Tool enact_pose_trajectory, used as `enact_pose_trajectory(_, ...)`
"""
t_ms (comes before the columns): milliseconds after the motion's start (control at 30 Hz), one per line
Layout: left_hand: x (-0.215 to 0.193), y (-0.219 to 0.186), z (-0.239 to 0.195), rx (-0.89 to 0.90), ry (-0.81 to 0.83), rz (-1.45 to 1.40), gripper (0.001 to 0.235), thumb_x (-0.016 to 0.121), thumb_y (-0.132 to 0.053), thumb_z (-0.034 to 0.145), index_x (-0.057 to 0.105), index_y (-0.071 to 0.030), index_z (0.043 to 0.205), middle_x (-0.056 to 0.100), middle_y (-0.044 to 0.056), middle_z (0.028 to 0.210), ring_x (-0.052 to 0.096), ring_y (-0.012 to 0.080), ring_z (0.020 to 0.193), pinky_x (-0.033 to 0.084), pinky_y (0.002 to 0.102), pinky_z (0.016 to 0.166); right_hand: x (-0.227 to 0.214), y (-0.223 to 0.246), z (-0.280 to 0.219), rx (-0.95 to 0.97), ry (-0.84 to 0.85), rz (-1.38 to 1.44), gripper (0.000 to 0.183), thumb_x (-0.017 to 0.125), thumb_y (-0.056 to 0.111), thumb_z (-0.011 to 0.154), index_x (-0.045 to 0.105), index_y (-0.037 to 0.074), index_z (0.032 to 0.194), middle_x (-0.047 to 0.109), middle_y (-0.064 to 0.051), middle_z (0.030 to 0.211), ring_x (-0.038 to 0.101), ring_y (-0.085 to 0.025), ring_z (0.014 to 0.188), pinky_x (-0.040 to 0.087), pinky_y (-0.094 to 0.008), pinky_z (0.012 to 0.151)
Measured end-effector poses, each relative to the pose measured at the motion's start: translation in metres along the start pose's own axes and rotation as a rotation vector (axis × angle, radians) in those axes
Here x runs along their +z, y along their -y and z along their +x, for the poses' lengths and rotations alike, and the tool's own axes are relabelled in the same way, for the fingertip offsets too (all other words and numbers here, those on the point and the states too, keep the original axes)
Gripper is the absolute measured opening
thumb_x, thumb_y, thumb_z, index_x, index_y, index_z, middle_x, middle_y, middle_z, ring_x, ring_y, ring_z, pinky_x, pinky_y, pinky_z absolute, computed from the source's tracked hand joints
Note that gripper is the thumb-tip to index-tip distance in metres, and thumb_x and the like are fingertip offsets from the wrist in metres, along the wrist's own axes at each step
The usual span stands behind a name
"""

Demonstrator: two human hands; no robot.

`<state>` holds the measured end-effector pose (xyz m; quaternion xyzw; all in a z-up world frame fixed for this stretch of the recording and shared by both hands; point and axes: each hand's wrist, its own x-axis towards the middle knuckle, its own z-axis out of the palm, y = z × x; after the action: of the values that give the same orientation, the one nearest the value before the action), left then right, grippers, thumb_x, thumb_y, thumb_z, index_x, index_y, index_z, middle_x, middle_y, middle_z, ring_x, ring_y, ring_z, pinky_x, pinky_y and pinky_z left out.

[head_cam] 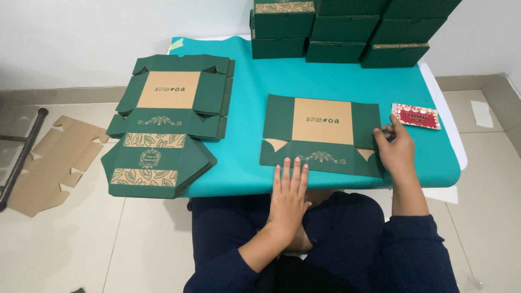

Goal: The person folds a flat green cardboard box blank into a rectangular box, inserts a small red packet, and closes the lid. The finished box is then placed on a stack of similar boxes on the table.

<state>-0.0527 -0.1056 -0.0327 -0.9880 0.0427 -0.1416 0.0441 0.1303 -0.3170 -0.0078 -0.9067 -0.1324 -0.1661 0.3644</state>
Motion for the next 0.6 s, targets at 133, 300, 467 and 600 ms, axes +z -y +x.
enact_pose_trajectory(133, 0.003, 0.001, -0.001, 0.002, 0.018, 0.008, 0.102, 0.067, -0.054, 0.071, 0.021, -0.002, 0.146, 0.017, 0.023, 0.154, 0.012, 0.0436, 0.142, 0.007, 0.057, 0.120, -0.003, 0.037, 0.009, 0.244, 0.045, 0.502, 0.040, 0.063, 0.014, 0.093, 0.051, -0.006, 0.126, 0.064, -0.014, 0.092, 0.059, -0.017, 0.077, 0.048, -0.032, 0.070)
enact_pose_trajectory(300, 0.001, 0.002, -0.003, -0.021, 0.017, 0.270, 0.108, 0.051, -0.071, 0.069, 0.013, -0.013, 0.151, 0.011, 0.014, 0.157, 0.011, 0.0376, 0.144, 0.011, 0.053, 0.118, -0.036, 0.075, 0.014, 0.470, 0.255, 0.547, 0.035, 0.053, 0.019, 0.093, 0.054, 0.008, 0.127, 0.061, -0.008, 0.120, 0.060, -0.020, 0.104, 0.051, -0.034, 0.089)
enact_pose_trajectory(467, -0.001, 0.003, -0.004, 0.000, -0.015, 0.248, 0.107, 0.054, -0.072, 0.068, 0.015, -0.016, 0.151, 0.010, 0.012, 0.158, 0.009, 0.0360, 0.145, 0.010, 0.052, 0.119, -0.093, 0.094, -0.017, -0.076, -0.185, 0.480, 0.022, 0.054, 0.017, 0.114, 0.053, -0.001, 0.126, 0.058, -0.014, 0.114, 0.064, -0.026, 0.089, 0.059, -0.034, 0.078)
enact_pose_trajectory(600, -0.001, 0.004, -0.006, 0.008, -0.008, 0.264, 0.105, 0.052, -0.072, 0.069, 0.016, -0.017, 0.151, 0.014, 0.010, 0.157, 0.011, 0.0363, 0.144, 0.009, 0.053, 0.119, -0.107, 0.099, -0.035, -0.535, -0.167, 0.160, 0.030, 0.031, -0.008, 0.114, 0.024, -0.010, 0.144, 0.039, -0.044, 0.132, 0.054, -0.060, 0.111, 0.053, -0.057, 0.085)
